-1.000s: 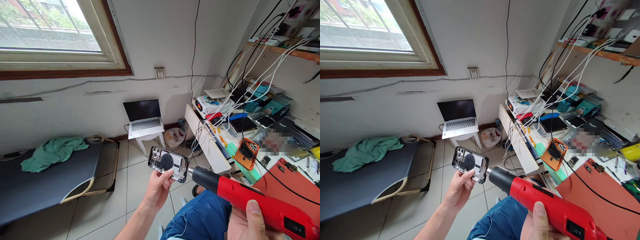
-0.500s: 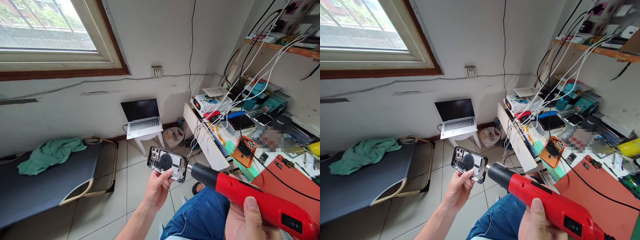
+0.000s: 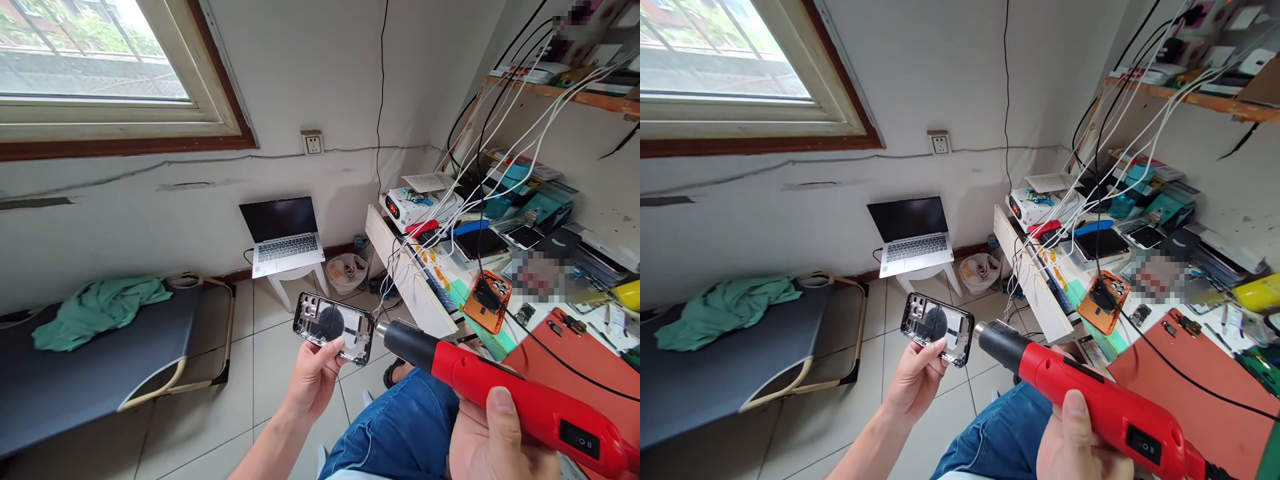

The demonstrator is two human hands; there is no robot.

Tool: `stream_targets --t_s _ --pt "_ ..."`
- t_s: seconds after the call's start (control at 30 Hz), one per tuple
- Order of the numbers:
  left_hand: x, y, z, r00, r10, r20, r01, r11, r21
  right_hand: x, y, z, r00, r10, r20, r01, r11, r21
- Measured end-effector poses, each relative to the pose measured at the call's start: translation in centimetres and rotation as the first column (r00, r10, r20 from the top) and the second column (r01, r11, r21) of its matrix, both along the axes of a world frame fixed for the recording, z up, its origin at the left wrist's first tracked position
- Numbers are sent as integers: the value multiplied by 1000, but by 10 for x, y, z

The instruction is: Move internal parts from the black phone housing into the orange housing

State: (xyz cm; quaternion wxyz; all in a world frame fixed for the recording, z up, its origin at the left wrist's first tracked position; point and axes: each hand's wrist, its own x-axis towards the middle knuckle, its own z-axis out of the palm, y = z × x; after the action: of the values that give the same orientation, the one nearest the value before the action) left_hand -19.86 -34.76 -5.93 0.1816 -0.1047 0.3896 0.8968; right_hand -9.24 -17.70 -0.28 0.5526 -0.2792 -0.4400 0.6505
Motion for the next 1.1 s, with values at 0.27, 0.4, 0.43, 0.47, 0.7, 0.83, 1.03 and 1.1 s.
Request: stream_targets --t_s 0.27,0.4,0.43,0.47,0.7,0.83,1.03,1.1 --pt "0 0 -1 1000 -1 2 1 1000 8 -1 -3 1 1000 -4 15 4 1000 5" --pt "-1 0 -1 1000 0 5 0 1000 8 1 -2 -1 1000 -18 22 18 1000 9" --pt "-1 0 -1 1000 1 6 -1 1000 8 2 -1 -2 999 -25 36 24 1000 11" --pt "-1 0 -2 1000 3 8 -3 1000 7 4 -1 -3 998 -28 49 28 1000 11" --pt "-1 0 0 1000 1 10 -1 1000 3 -2 -1 1 1000 -25 9 25 1000 6" --pt "-1 1 1 1000 5 12 -5 1000 4 -2 -1 2 1000 2 23 -2 1000 -4" --pt "-2 0 -1 1000 11 11 -11 1000 3 7 -4 1 997 -28 69 31 998 -47" --pt "-1 0 -2 1000 8 9 -8 1000 4 6 -5 3 999 -13 49 16 999 -46"
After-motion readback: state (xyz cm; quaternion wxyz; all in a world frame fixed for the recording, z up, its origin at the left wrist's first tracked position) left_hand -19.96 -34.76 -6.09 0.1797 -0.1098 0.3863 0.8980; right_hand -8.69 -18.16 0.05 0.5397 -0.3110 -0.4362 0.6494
